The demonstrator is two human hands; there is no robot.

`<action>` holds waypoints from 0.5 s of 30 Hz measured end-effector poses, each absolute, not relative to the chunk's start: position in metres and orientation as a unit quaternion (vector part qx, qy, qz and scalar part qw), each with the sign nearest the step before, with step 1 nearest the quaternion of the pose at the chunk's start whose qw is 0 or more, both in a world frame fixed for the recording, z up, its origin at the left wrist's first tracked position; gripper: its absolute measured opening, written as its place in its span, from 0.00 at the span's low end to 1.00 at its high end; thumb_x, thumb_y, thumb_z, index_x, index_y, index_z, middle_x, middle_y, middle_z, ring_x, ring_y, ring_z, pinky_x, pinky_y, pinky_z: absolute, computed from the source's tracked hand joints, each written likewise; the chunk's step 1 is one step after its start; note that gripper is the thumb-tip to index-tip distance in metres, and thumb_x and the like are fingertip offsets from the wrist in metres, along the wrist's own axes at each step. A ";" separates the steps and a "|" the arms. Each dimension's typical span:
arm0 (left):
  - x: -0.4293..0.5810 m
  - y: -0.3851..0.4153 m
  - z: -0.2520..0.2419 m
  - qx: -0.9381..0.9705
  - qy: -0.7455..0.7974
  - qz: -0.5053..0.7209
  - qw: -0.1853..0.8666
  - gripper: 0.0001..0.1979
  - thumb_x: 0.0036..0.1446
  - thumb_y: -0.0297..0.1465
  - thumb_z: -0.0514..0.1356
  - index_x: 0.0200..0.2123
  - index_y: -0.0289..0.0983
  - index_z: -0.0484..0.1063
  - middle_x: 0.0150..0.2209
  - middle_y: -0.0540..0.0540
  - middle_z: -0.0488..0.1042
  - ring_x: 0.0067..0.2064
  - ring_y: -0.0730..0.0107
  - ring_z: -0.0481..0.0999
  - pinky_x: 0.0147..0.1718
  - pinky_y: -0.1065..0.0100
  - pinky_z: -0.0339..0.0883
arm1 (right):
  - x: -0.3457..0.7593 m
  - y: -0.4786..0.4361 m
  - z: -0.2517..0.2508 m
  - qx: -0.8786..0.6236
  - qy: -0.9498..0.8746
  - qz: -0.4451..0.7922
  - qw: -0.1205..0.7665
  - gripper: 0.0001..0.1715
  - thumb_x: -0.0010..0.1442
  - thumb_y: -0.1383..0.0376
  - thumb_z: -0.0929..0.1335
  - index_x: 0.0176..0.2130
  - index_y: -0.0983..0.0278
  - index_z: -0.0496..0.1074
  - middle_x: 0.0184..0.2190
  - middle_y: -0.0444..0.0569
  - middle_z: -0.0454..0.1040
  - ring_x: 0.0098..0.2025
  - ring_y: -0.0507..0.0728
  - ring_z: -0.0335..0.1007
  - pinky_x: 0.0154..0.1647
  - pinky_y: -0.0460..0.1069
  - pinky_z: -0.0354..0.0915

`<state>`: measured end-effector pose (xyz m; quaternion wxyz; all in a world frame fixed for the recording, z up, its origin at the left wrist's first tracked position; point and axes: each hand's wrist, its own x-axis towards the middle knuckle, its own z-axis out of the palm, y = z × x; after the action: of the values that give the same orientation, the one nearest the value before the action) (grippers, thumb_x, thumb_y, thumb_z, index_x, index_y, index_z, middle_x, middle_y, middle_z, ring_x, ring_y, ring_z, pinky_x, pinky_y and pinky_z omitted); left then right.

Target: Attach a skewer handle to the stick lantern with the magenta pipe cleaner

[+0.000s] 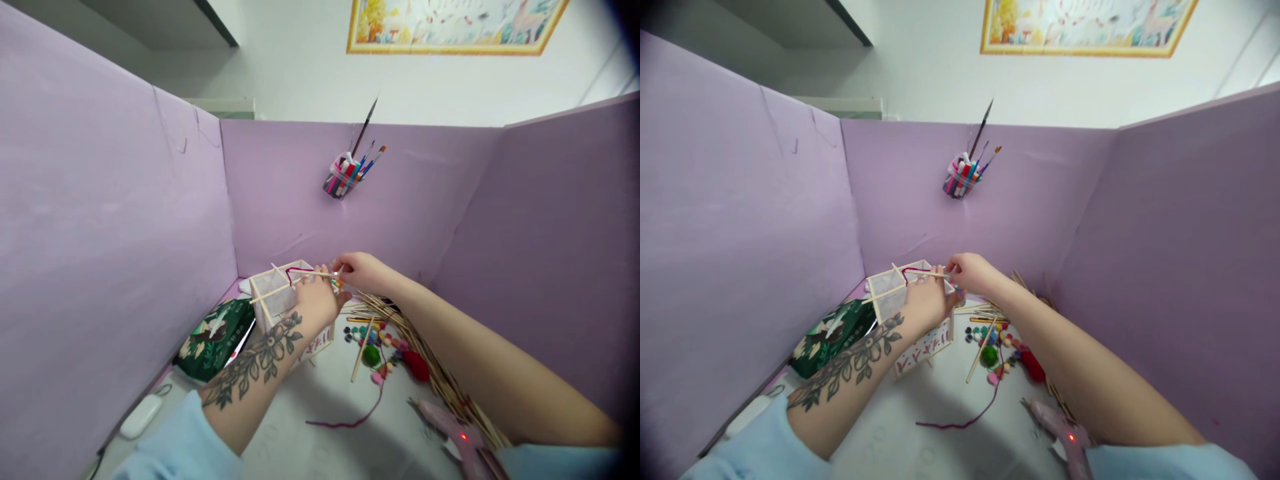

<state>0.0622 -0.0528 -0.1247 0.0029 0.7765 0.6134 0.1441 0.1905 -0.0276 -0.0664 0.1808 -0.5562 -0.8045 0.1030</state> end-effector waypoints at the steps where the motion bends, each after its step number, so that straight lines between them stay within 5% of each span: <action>1: 0.063 -0.052 -0.126 0.774 0.615 0.149 0.002 0.38 0.59 0.52 0.49 0.64 0.34 0.53 0.65 0.31 0.54 0.63 0.37 0.57 0.57 0.45 0.53 | 0.190 -0.028 -0.066 -0.555 -0.805 0.105 0.179 0.14 0.50 0.73 0.67 0.37 0.63 0.77 0.25 0.45 0.74 0.26 0.51 0.65 0.26 0.44 0.55; 5: 0.066 -0.051 -0.132 0.765 0.622 0.168 0.004 0.39 0.58 0.53 0.50 0.65 0.34 0.53 0.65 0.32 0.54 0.64 0.36 0.53 0.59 0.41 0.47 | 0.190 -0.026 -0.069 -0.550 -0.807 0.117 0.178 0.14 0.50 0.73 0.67 0.38 0.64 0.76 0.26 0.45 0.75 0.27 0.51 0.66 0.26 0.44 0.55; 15: 0.069 -0.044 -0.125 0.735 0.651 0.189 0.033 0.38 0.60 0.52 0.46 0.65 0.34 0.52 0.65 0.29 0.53 0.63 0.38 0.57 0.56 0.41 0.53 | 0.193 -0.024 -0.072 -0.550 -0.801 0.143 0.185 0.15 0.49 0.74 0.67 0.38 0.65 0.76 0.24 0.44 0.75 0.26 0.51 0.67 0.25 0.43 0.58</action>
<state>0.0689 -0.0441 -0.1253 0.0328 0.7346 0.6508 0.1889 0.1931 -0.0243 -0.0721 0.1849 -0.5504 -0.8015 0.1431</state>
